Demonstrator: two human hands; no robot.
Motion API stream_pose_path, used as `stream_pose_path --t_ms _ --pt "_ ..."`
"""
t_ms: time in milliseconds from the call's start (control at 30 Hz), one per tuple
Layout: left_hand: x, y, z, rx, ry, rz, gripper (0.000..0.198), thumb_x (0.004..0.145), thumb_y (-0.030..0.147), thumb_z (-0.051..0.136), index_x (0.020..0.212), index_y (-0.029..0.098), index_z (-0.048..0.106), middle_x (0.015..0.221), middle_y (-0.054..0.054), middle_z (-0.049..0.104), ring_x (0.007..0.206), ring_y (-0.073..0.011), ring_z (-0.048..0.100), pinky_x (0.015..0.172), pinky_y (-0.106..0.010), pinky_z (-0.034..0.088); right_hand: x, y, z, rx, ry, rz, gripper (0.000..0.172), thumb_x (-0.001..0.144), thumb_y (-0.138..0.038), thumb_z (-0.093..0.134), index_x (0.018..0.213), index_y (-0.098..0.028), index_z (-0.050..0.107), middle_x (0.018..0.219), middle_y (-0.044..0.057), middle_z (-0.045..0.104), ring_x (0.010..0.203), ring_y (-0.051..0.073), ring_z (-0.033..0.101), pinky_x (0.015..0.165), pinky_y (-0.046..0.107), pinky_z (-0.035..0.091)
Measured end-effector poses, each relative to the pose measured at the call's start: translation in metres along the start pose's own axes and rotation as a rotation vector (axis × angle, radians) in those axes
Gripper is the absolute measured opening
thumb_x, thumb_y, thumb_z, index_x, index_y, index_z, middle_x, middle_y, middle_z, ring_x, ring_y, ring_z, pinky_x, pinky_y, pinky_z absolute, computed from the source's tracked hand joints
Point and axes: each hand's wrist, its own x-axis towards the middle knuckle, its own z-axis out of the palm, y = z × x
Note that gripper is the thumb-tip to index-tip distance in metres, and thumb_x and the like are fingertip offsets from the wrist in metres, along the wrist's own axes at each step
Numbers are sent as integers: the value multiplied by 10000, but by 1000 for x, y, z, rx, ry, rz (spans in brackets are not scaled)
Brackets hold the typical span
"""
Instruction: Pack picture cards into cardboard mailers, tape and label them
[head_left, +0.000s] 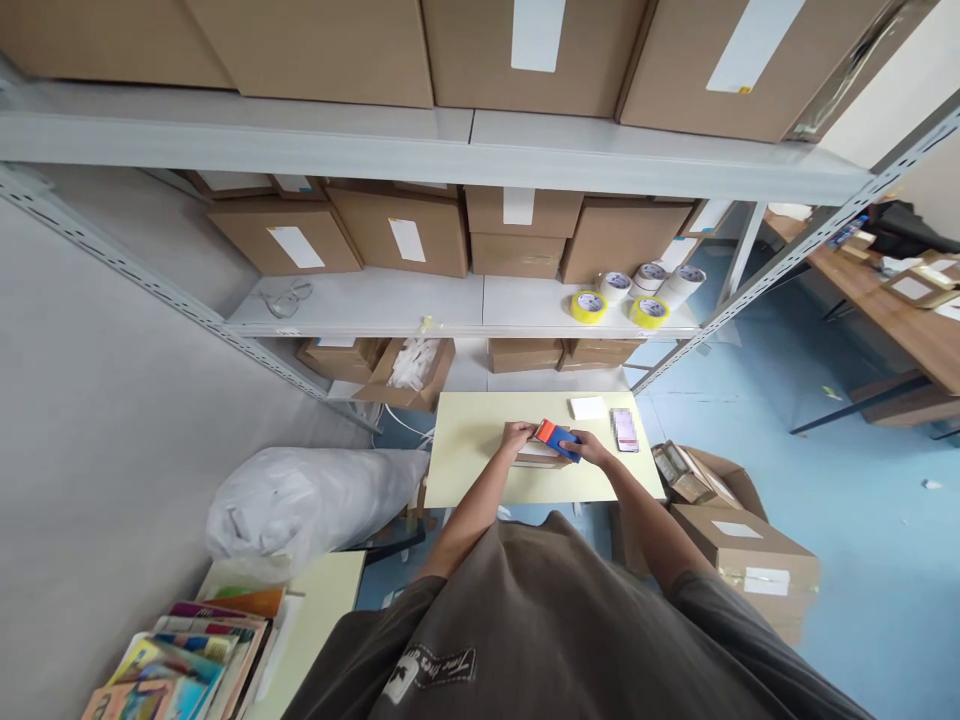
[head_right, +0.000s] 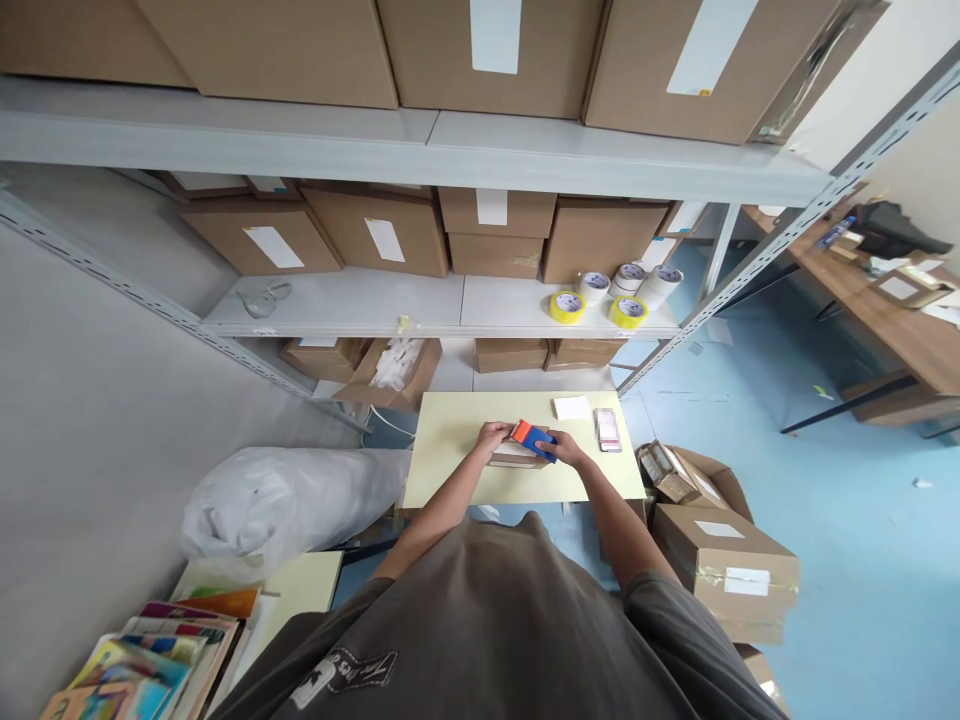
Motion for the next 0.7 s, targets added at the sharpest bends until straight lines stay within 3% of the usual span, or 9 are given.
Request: stream_pose_path --t_ms 100,300,400,567,700 --pt "2 0 -2 63 76 -25 182 843 319 742 862 157 824 877 -91 812 832 -205 730 774 -294 554 1 -5 0 -71 44 -21 603 719 -784 708 823 -192 670 778 29 698 771 220 649 686 306 521" --pt "0 -6 -14 121 159 -34 215 808 354 770 877 157 826 871 -96 812 848 -217 741 755 -285 560 9 -20 -12 -108 -72 3 586 733 -737 764 902 -176 738 820 59 755 756 225 696 642 283 544" --pt "-2 -7 -43 135 239 -28 232 790 364 765 871 154 820 857 -95 803 832 -207 733 731 -267 551 10 -20 -26 -170 -73 31 576 700 -739 787 824 -181 713 776 48 738 715 204 675 607 261 514" --pt "-9 -5 -116 173 346 -28 266 786 399 729 852 152 802 749 -63 753 749 -176 691 659 -239 513 13 -9 -45 -257 -63 73 575 642 -738 830 682 -200 629 700 33 695 658 189 627 588 269 463" --pt "-11 -11 -141 238 359 -59 253 785 393 689 822 163 788 667 -36 701 693 -161 662 625 -230 480 24 -10 -42 -273 -83 86 534 645 -695 853 685 -206 643 725 45 716 672 199 640 619 285 468"
